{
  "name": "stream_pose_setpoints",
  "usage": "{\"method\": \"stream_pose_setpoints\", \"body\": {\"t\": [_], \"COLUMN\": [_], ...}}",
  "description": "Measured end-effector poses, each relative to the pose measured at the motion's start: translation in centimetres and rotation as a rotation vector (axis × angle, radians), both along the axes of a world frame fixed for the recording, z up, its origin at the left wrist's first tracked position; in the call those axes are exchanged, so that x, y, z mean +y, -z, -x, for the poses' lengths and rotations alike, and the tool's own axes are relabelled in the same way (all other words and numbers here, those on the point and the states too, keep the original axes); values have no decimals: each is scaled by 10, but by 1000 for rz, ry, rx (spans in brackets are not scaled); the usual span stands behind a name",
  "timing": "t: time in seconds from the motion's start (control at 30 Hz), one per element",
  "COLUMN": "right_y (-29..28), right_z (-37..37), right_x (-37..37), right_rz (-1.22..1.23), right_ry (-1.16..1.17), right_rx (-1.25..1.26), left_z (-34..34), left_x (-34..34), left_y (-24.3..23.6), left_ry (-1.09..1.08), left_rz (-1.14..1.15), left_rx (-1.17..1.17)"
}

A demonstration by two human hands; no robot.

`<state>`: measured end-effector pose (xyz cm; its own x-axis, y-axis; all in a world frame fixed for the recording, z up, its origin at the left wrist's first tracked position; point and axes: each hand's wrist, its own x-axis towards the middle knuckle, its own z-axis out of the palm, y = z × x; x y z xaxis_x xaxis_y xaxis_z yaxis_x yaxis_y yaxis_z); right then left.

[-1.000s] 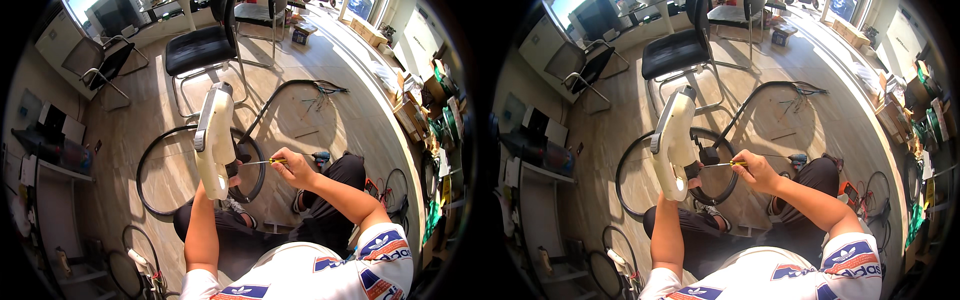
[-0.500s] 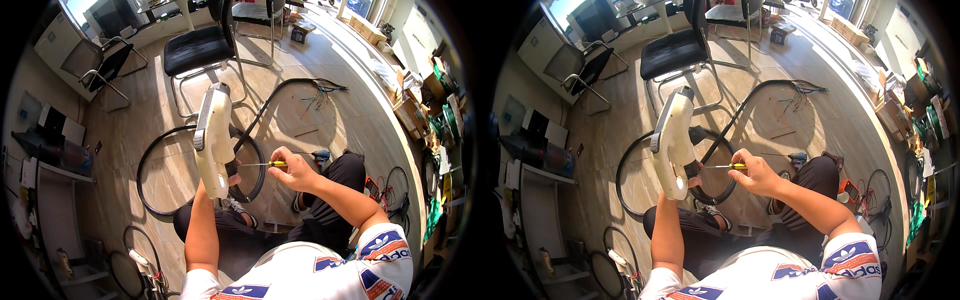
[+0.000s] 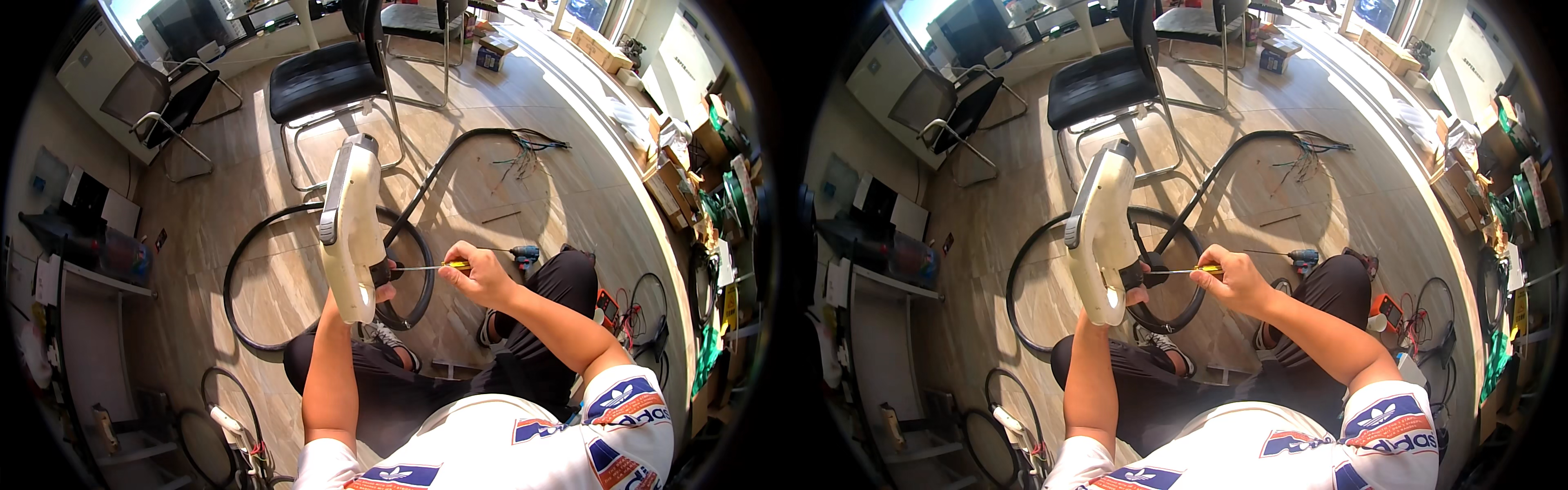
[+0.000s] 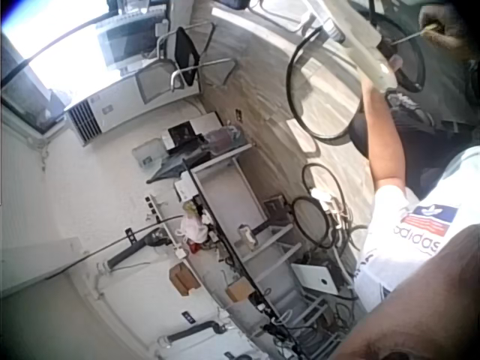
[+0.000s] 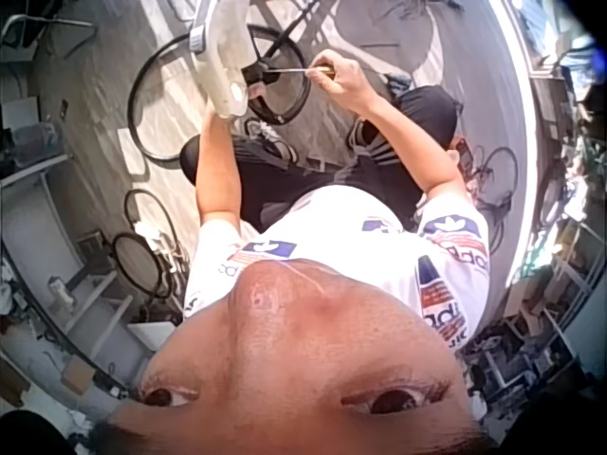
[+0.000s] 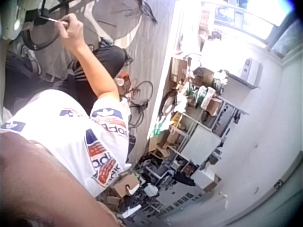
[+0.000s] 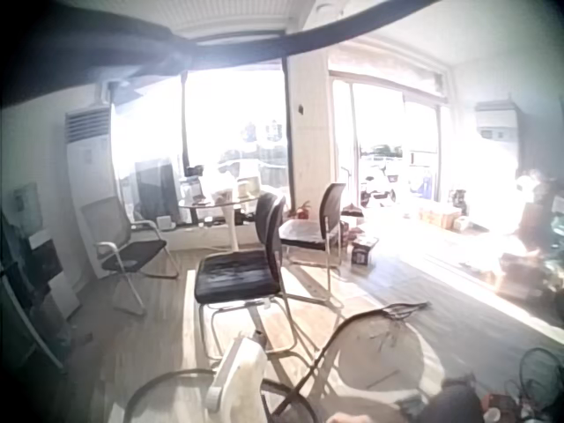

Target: The person uses a screwdriver to remove screws from a white charging handle while sitting on the floor, then uses a multimeter to test the internal components.

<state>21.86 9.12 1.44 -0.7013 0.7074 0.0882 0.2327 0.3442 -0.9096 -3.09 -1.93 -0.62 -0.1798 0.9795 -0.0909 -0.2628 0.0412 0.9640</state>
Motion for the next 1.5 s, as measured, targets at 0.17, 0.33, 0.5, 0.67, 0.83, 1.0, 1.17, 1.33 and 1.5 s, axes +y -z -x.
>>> {"method": "stream_pose_setpoints", "body": {"t": [0.17, 0.33, 0.5, 0.67, 0.83, 1.0, 1.17, 1.33, 1.5], "right_y": [0, 2, -6, -7, -6, -8, -16, -21, -8], "right_z": [0, -4, 2, 3, -4, 1, 2, 3, 3], "right_x": [1, 5, -3, 1, 9, 9, 10, 11, 14], "right_rz": [-40, -63, -19, -62, 40, 71, -27, 67, 171], "right_ry": [-15, -32, 15, -6, -58, -56, -92, -20, -58], "right_rx": [126, -2, 66, 96, -119, -44, 73, -44, -48], "left_z": [2, 1, 0, 1, -2, 0, 2, 0, 0], "left_x": [2, 3, 2, 1, 3, 2, 2, 3, 1], "left_y": [8, 4, 2, 6, -3, 1, 4, 1, 2], "left_ry": [-5, 19, -2, 0, 9, 8, 19, 23, 22], "left_rz": [-10, 21, 24, 33, 36, 43, 55, 64, 35], "left_rx": [36, 125, 87, 13, -16, 9, 67, 104, 98]}}
